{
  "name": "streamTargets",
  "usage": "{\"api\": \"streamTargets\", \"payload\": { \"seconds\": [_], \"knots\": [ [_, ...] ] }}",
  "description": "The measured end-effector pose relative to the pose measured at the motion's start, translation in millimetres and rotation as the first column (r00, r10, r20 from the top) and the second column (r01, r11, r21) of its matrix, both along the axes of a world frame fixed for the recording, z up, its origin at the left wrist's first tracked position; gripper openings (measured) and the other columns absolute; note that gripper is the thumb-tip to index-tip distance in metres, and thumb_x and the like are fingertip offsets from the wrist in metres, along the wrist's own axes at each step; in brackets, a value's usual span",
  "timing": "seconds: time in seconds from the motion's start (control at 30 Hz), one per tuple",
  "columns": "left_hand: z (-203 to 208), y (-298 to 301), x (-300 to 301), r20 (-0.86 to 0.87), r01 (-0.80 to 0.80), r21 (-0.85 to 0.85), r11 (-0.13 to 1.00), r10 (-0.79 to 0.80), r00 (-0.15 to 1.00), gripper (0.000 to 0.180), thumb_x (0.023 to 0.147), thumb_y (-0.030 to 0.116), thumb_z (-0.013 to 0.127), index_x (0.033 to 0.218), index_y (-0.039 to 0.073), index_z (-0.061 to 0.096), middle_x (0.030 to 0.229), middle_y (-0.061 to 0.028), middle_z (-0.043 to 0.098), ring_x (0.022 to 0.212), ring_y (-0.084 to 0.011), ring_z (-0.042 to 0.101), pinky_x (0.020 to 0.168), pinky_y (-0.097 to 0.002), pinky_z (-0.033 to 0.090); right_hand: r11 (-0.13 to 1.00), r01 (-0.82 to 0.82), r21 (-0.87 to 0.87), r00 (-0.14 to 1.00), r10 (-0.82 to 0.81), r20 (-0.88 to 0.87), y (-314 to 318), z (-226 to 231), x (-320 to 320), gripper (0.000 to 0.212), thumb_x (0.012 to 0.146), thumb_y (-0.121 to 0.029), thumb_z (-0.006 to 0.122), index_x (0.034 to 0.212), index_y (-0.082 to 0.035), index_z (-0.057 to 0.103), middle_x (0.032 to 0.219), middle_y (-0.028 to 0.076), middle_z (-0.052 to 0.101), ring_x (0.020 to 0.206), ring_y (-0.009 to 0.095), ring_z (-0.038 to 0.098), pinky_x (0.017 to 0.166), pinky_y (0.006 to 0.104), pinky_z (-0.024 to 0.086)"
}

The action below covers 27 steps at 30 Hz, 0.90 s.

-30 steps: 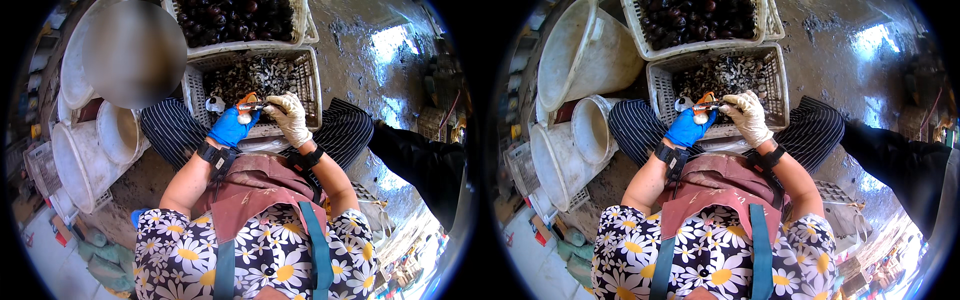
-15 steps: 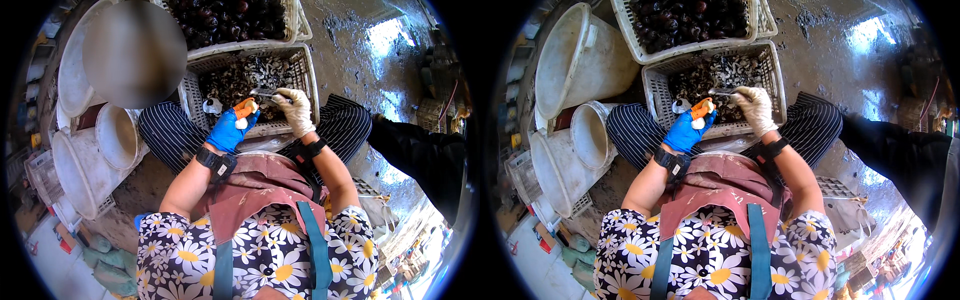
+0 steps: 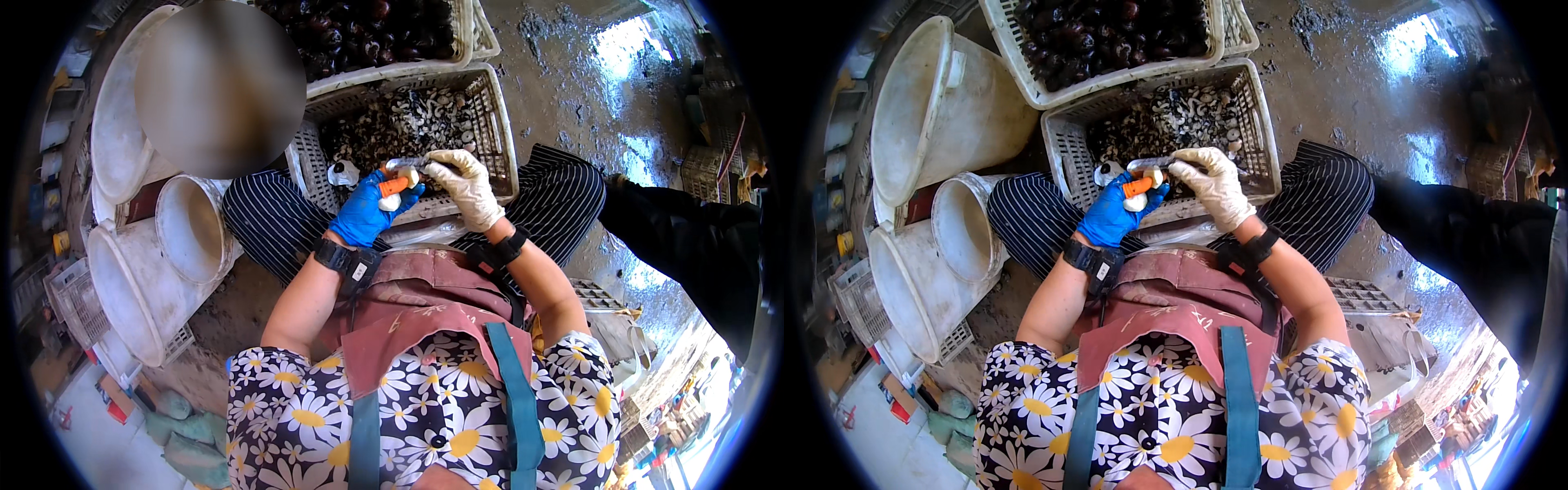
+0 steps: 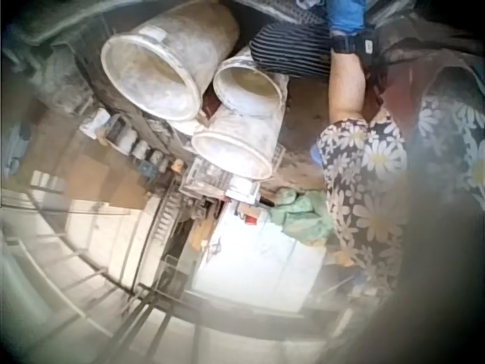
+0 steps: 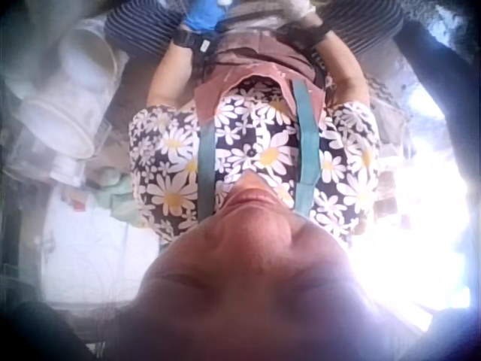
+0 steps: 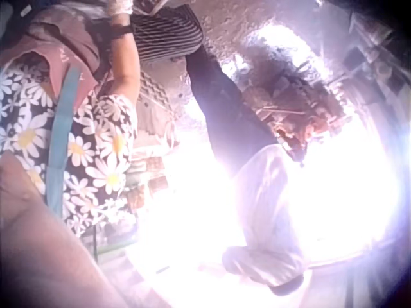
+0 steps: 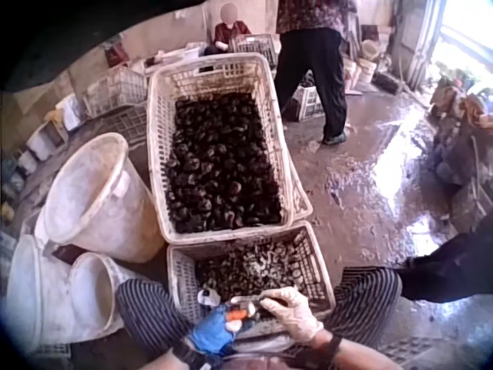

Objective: The person peels water chestnuts by hand using a small blade. They pick up individual water chestnuts from a basket, remove the outer skin, and place the peeled chestnuts into a white bucket.

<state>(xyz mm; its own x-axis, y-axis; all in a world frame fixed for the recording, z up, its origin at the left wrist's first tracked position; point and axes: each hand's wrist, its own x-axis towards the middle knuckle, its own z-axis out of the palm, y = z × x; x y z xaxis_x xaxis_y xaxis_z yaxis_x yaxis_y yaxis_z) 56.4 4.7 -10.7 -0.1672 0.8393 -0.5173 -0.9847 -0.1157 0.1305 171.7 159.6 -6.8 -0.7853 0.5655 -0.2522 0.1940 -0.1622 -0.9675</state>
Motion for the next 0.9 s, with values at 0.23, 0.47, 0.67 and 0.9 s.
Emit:
{"api": "streamTargets", "payload": {
  "seconds": [0.23,0.47,0.67,0.9],
  "knots": [
    [6,4,1,-0.030,-0.024,-0.023,0.999,0.023,0.999,0.024,0.088,0.002,0.054,0.112,0.003,0.056,0.104,-0.0109,0.061,0.084,-0.0167,0.059,0.067,-0.0226,0.050,0.955,-0.081,0.286,0.996,0.090,-0.020,5,4,-1,0.019,0.076,-0.011,0.073,0.094,-0.006,0.068,0.088,0.006,0.064,0.079,0.016,0.058,0.073,0.0281,0.047],
    [-7,4,7,-0.080,-0.068,-0.124,0.990,0.058,0.995,0.026,0.089,0.001,0.052,0.115,0.000,0.054,0.110,-0.0124,0.059,0.100,-0.0210,0.059,0.083,-0.0279,0.052,0.922,-0.027,0.387,0.998,0.006,0.055,22,-11,7,0.019,0.076,-0.014,0.072,0.093,-0.005,0.069,0.083,0.007,0.064,0.080,0.017,0.058,0.075,0.0300,0.047],
    [-16,-2,-2,-0.033,0.005,0.041,0.999,-0.003,0.999,0.026,0.089,0.000,0.051,0.115,-0.001,0.053,0.112,-0.0170,0.058,0.099,-0.0258,0.060,0.083,-0.0292,0.053,0.990,-0.012,0.138,0.997,0.002,0.075,26,-13,2,0.018,0.079,-0.011,0.071,0.095,-0.005,0.068,0.080,0.004,0.063,0.072,0.014,0.058,0.068,0.0275,0.047],
    [-19,-1,-7,0.078,-0.035,0.147,0.989,0.023,0.997,0.040,0.089,0.001,0.052,0.128,0.005,0.046,0.110,-0.0130,0.059,0.096,-0.0237,0.059,0.082,-0.0290,0.052,0.968,-0.059,0.244,0.998,0.049,0.045,9,-6,-1,0.018,0.079,-0.013,0.071,0.095,-0.004,0.068,0.084,0.005,0.065,0.075,0.012,0.059,0.069,0.0262,0.048]
  ]
}}
